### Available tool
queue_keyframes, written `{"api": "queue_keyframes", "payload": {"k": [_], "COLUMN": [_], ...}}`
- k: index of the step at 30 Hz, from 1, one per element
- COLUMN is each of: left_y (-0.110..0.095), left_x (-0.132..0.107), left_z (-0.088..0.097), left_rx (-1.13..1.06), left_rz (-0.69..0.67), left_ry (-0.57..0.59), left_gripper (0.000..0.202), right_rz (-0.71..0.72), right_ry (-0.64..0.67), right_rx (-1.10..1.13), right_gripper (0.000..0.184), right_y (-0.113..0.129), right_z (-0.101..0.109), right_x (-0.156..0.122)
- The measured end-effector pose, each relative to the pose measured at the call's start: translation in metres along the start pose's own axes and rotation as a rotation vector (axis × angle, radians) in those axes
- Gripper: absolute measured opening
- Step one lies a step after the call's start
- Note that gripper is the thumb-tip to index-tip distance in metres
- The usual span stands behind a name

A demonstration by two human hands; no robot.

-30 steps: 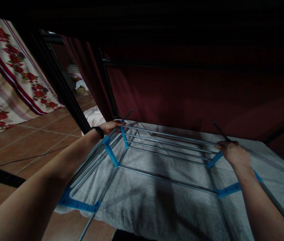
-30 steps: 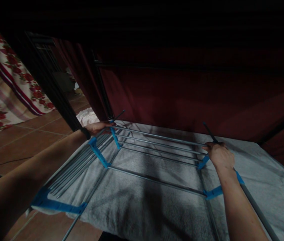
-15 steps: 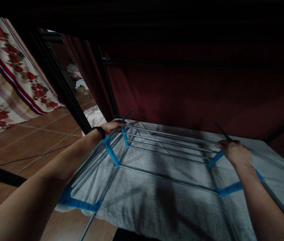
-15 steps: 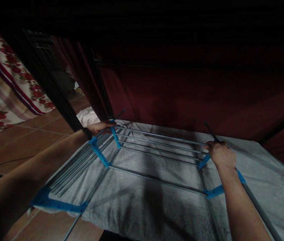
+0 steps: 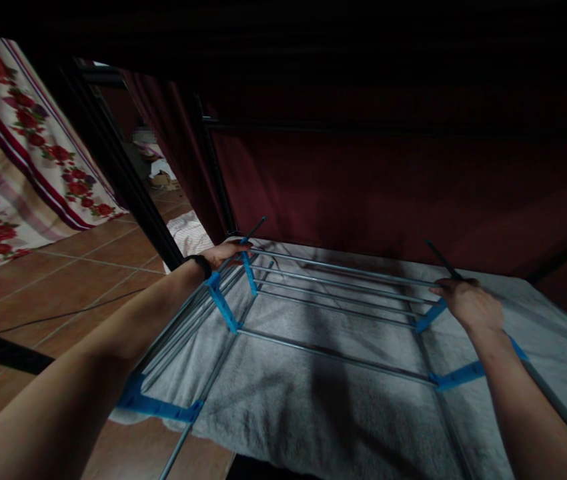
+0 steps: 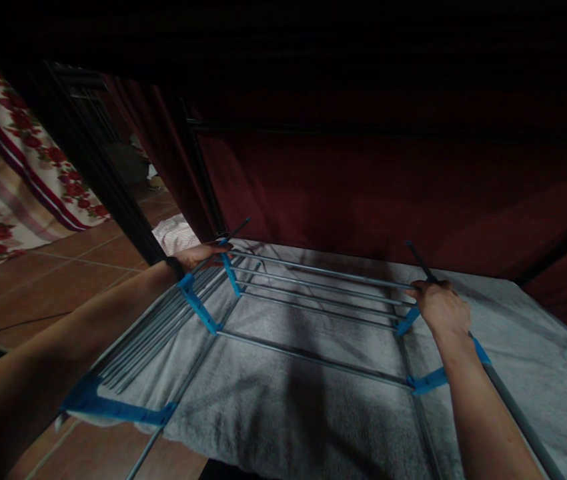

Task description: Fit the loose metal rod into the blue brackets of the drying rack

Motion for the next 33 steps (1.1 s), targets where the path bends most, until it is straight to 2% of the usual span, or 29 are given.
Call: {"api": "queue_keyframes", "payload": {"k": [8, 14, 26, 33], "left_y": [-0.002, -0.003, -0.006, -0.005], "left_x": [-0.002, -0.002, -0.005, -0.009], "left_z": [-0.004, -0.004, -0.004, -0.011], "left_rx": [-0.005, -0.008, 0.048, 0.029], "left_rz": [0.007, 0.014, -0.017, -0.02], "left_ry": [-0.009, -0.001, -0.002, -0.039], "left_gripper": [0.036, 0.037, 0.047, 0.039], "right_rz": [0.007, 0.018, -0.018, 0.002], "right_ry": [-0.008, -0.019, 0.001, 0.002], "right_rx": [-0.003, -0.033, 0.017, -0.003], "right_gripper": [0.06, 0.053, 0.055, 0.058], "right_y": [0.002, 0.001, 0.004, 0.0], "right_z": [0.003, 0.001, 0.005, 0.001], "right_x": [-0.004, -0.003, -0.005, -0.001]}}
Point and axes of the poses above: each hand's wrist, its own x-axis towards the middle knuckle, its own z-axis out of the back of the hand, y = z × x, the point moved 1 cm from there along x, towards the middle knuckle
